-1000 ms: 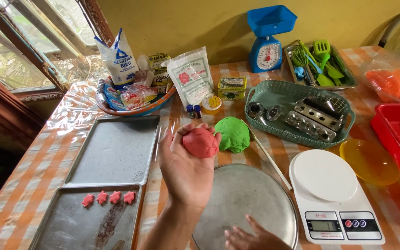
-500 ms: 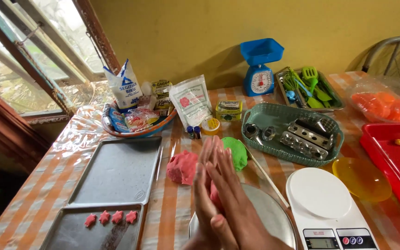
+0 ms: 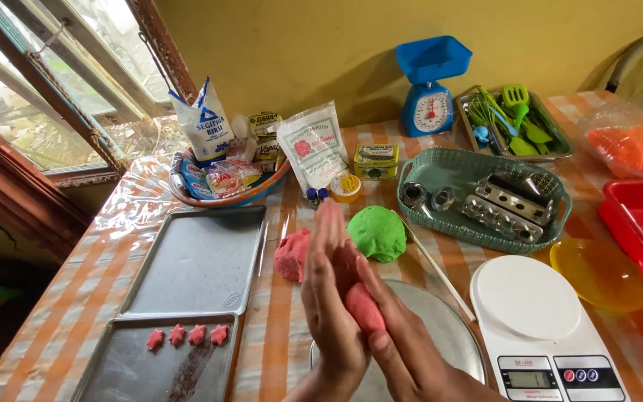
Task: Using a star-shaped cookie cutter to create shapes from pink dough and placing them on a baking tray in organized rows.
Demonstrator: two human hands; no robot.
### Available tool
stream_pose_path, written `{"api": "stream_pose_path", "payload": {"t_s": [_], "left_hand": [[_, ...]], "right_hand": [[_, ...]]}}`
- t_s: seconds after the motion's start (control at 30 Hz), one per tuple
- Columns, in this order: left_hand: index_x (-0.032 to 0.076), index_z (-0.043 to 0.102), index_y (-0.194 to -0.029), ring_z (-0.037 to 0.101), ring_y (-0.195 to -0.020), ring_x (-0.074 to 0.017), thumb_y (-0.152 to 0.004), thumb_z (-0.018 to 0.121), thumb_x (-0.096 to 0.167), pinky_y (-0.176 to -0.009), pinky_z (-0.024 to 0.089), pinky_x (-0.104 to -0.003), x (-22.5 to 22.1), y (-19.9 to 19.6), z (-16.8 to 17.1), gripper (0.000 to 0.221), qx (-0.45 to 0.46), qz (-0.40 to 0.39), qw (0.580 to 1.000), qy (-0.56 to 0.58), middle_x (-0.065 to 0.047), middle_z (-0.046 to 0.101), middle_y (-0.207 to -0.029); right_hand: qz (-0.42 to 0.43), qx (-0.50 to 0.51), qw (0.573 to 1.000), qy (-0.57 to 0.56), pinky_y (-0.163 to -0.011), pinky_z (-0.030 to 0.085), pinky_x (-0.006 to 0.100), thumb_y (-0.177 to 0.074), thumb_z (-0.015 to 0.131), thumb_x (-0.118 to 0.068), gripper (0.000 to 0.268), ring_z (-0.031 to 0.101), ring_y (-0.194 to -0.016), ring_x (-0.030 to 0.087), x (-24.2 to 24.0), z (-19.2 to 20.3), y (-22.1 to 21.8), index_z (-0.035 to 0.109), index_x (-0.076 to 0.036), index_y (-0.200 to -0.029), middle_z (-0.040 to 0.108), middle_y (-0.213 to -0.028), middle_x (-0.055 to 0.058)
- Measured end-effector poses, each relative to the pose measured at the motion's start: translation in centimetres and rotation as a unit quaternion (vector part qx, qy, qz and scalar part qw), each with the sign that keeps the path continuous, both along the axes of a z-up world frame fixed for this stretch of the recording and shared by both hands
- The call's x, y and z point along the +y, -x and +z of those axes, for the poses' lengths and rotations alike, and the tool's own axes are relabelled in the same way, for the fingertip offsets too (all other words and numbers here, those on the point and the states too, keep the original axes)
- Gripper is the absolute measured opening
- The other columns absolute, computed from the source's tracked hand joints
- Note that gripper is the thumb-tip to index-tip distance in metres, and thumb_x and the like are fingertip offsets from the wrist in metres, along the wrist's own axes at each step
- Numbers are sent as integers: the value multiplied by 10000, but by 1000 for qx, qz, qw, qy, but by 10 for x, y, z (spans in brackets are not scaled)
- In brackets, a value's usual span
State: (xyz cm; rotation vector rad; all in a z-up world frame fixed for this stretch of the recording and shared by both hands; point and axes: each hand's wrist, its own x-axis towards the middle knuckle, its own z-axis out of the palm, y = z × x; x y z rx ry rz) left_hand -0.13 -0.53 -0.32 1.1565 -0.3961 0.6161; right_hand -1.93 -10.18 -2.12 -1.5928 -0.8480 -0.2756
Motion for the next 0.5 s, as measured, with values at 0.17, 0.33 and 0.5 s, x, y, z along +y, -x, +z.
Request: {"api": "stream_pose_path", "payload": {"t_s": [0.17, 0.33, 0.5], "left_hand": [[-12, 246, -1576, 323, -1556, -287, -1045, 368, 502, -1231, 289, -393, -21, 5, -20, 749, 80, -3, 997, 10, -208, 333, -1666], [10, 333, -1533, 443, -1470, -252, -1045, 387, 428, -1164, 373, -369, -24, 5, -44, 645, 117, -48, 992, 5, -193, 460, -1584], [-89, 490, -1446, 465, -1479, -323, -1066, 397, 301, -1219, 364, -401, -3, -2, -7, 553, 82, -15, 992, 91, -245, 511, -1552]], "right_hand": [[-4, -25, 999, 31, -1319, 74, 445, -1113, 204, -355, 590, 48, -1632, 324, -10, 1, -32, 155, -41, -1610, 61, -1735, 192], [-58, -35, 998, -17, -1329, 141, 526, -1119, 225, -456, 621, 124, -1640, 374, -1, 12, -3, 268, -37, -1575, 161, -1724, 207], [-13, -45, 999, 1, -1323, 197, 460, -1108, 355, -353, 586, 208, -1624, 354, -3, -2, 0, 283, -10, -1577, 239, -1704, 226]]}}
